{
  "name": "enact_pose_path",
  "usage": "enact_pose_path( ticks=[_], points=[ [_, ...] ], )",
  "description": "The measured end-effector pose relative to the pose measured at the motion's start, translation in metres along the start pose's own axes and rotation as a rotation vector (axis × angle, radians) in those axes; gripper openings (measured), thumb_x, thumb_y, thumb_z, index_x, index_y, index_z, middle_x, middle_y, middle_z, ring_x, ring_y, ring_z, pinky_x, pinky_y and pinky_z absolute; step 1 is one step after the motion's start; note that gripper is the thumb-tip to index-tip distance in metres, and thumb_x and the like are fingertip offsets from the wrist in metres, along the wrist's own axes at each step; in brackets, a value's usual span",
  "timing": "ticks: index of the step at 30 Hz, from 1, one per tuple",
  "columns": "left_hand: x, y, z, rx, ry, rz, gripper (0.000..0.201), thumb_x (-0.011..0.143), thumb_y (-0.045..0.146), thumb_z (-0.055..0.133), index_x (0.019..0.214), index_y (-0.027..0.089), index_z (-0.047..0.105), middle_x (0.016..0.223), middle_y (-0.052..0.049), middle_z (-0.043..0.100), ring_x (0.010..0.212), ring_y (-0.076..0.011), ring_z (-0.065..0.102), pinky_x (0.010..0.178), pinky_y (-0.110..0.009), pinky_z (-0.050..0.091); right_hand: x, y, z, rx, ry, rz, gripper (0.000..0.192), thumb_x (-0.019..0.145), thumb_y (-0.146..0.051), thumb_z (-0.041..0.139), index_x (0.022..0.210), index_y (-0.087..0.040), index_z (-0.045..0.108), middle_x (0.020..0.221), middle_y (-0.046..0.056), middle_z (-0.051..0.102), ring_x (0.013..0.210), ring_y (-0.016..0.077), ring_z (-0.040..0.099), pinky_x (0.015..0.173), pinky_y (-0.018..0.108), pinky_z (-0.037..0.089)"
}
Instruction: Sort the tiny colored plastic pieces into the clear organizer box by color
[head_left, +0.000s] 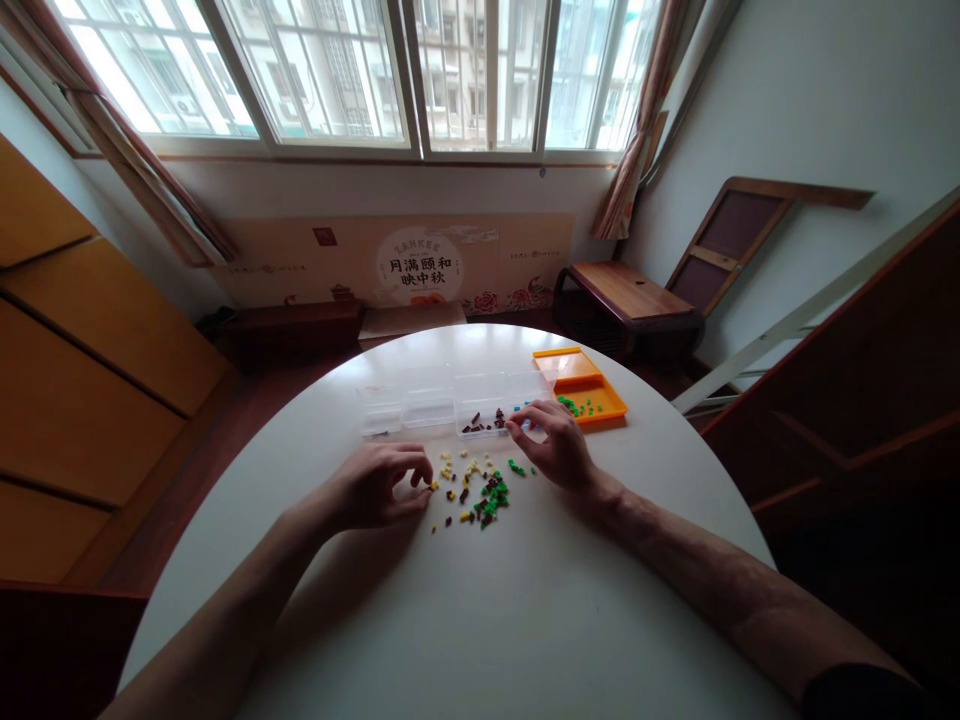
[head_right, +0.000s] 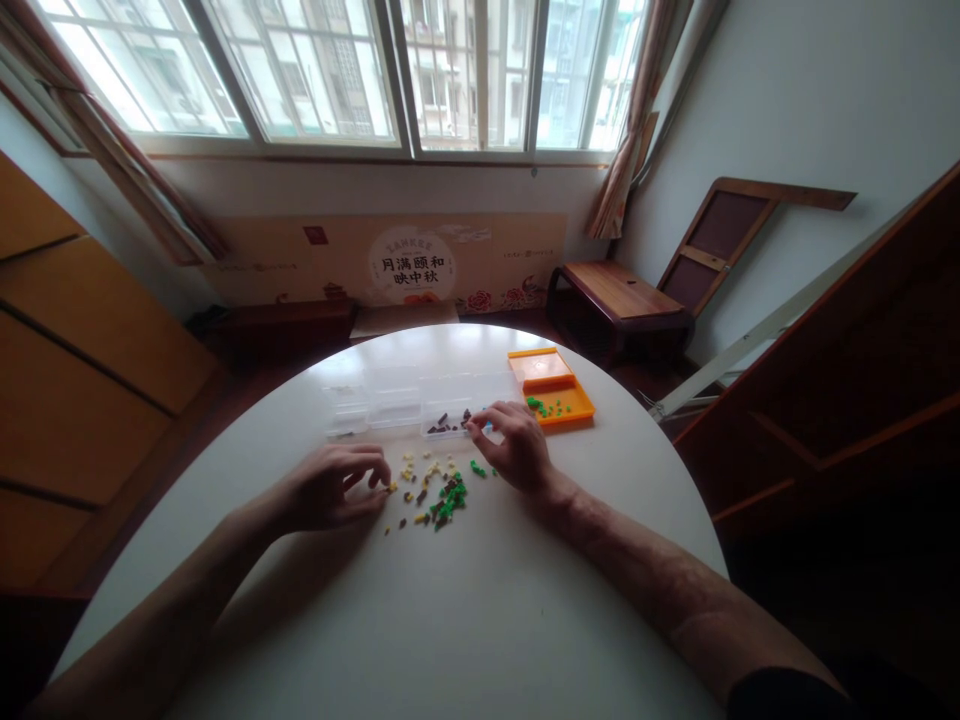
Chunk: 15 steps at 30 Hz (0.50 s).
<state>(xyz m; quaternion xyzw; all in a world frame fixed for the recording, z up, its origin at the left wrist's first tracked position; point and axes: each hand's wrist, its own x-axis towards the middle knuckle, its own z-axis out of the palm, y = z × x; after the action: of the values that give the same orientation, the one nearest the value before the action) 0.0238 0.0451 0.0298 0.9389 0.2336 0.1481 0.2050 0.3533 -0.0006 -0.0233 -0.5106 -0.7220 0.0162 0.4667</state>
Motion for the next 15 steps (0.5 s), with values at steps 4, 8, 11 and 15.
enact_pose_path(
  ticks=[4,8,11,15],
  points=[
    [0.000,-0.004,0.003,0.005,-0.002,-0.024,0.012,0.099,0.029,0.071,0.092,0.022,0.076,0.085,0.000,0.072,0.061,-0.0079,0.058,0.061,-0.019,0.045,0.000,-0.003,-0.001,0.017,-0.007,-0.009,0.015,0.105,-0.030,0.071,0.092,-0.024,0.076,0.088,0.002,0.075,0.085,0.0217,0.067,0.090,0.038,0.050],
    [0.001,-0.009,0.009,0.029,0.044,-0.005,0.019,0.104,0.034,0.069,0.093,0.021,0.078,0.088,-0.001,0.074,0.061,-0.0078,0.059,0.063,-0.020,0.047,0.001,-0.004,-0.002,0.031,-0.005,-0.018,0.017,0.105,-0.030,0.070,0.090,-0.024,0.075,0.086,0.002,0.073,0.084,0.0213,0.067,0.090,0.038,0.050],
    [0.001,-0.012,0.013,0.017,0.112,-0.005,0.019,0.106,0.036,0.068,0.097,0.022,0.077,0.094,-0.001,0.077,0.064,-0.0079,0.063,0.065,-0.019,0.049,0.001,-0.006,-0.003,0.037,-0.003,-0.034,0.015,0.104,-0.028,0.070,0.090,-0.024,0.074,0.085,0.002,0.073,0.083,0.0210,0.067,0.091,0.039,0.049],
    [0.004,-0.010,0.021,0.019,0.245,-0.038,0.017,0.106,0.037,0.069,0.103,0.023,0.079,0.089,0.000,0.078,0.063,-0.0083,0.064,0.062,-0.019,0.048,0.002,-0.009,-0.004,0.073,-0.050,-0.114,0.013,0.102,-0.024,0.069,0.090,-0.024,0.073,0.087,0.002,0.075,0.085,0.0208,0.068,0.091,0.039,0.050]
  ],
)
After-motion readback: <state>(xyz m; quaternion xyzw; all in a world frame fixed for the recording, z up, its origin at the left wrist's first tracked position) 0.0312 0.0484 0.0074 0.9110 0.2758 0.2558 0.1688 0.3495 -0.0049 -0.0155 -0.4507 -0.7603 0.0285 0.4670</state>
